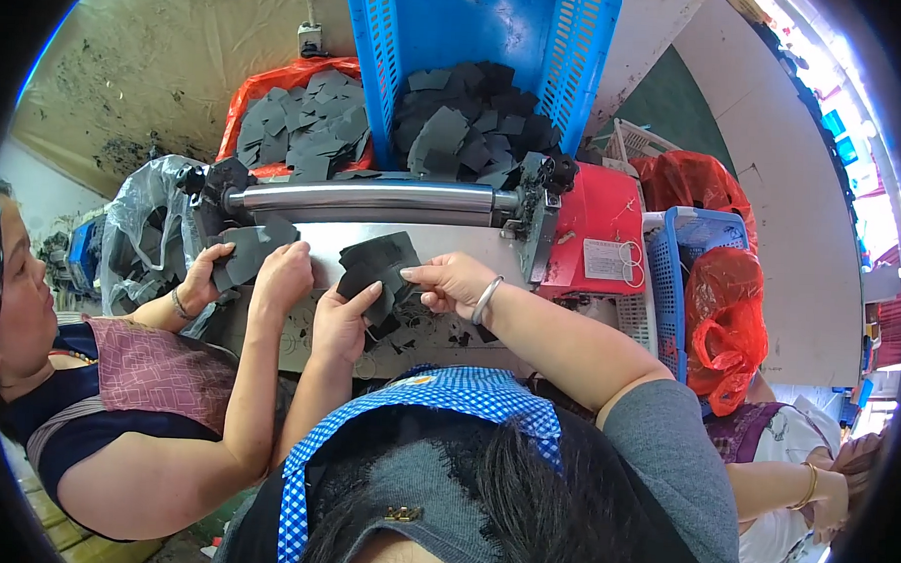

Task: Feeding black shoe components through a roller machine for processing and stacking them.

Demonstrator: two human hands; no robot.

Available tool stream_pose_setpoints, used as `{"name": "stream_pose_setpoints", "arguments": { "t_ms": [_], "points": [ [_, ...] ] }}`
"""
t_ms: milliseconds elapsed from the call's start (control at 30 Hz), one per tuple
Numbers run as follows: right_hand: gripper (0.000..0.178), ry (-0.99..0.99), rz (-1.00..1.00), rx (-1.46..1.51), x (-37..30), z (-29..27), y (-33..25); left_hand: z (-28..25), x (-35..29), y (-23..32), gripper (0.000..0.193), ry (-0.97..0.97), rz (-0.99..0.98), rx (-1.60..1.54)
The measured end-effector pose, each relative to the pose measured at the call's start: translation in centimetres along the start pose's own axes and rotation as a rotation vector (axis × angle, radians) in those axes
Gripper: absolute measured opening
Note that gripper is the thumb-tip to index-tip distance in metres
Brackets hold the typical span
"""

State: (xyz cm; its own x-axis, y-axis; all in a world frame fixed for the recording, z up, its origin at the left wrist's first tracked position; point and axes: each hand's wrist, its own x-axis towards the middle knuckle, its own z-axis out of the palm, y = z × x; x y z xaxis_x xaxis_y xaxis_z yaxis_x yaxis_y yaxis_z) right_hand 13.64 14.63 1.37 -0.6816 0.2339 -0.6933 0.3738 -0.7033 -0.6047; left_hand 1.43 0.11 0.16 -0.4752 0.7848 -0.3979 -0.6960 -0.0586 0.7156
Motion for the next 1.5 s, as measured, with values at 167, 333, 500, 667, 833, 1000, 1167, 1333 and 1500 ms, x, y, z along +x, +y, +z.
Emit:
{"name": "stream_pose_setpoints", "arguments": {
  "t_ms": [167,333,500,667,833,1000,1167,1333,1500],
  "points": [
    [0.022,0.253,-0.037,0.113,1.2,-2.1,-0.1,-0.4,0.3,0.2,0.024,0.062,0.027,-0.008],
    [0.017,0.097,-0.130,0.051,0.0,0.0,-0.1,-0.4,0.5,-0.1,0.025,0.028,0.030,0.067],
    [0.017,-0.017,-0.111,-0.060,0.1,-0.1,0.2,0.3,0.0,0.3,0.022,-0.031,-0.012,-0.010],
    [0.023,0.188,-0.034,0.026,-0.1,-0.3,0.1,-0.3,0.2,0.2,0.019,0.069,0.024,-0.019],
    [0.023,0.245,-0.183,0.183,0.7,-0.9,-1.0,-0.4,0.1,0.0,0.020,0.046,0.032,0.011],
    [0.020,0.001,-0.178,-0.190,-0.1,0.7,0.2,0.3,0.0,0.1,0.020,0.004,0.022,0.019],
    [0.020,0.107,-0.050,-0.042,-0.2,0.0,-0.1,-0.1,0.2,0.1,0.019,-0.021,-0.026,-0.028],
    [0.025,0.316,-0.095,0.276,1.6,-2.0,-1.0,-0.6,0.3,-0.1,0.019,0.049,0.015,0.035],
    [0.021,0.030,-0.119,-0.041,0.5,-0.1,0.0,-0.7,0.6,-0.7,0.019,0.052,0.094,0.047]
  ]
}}
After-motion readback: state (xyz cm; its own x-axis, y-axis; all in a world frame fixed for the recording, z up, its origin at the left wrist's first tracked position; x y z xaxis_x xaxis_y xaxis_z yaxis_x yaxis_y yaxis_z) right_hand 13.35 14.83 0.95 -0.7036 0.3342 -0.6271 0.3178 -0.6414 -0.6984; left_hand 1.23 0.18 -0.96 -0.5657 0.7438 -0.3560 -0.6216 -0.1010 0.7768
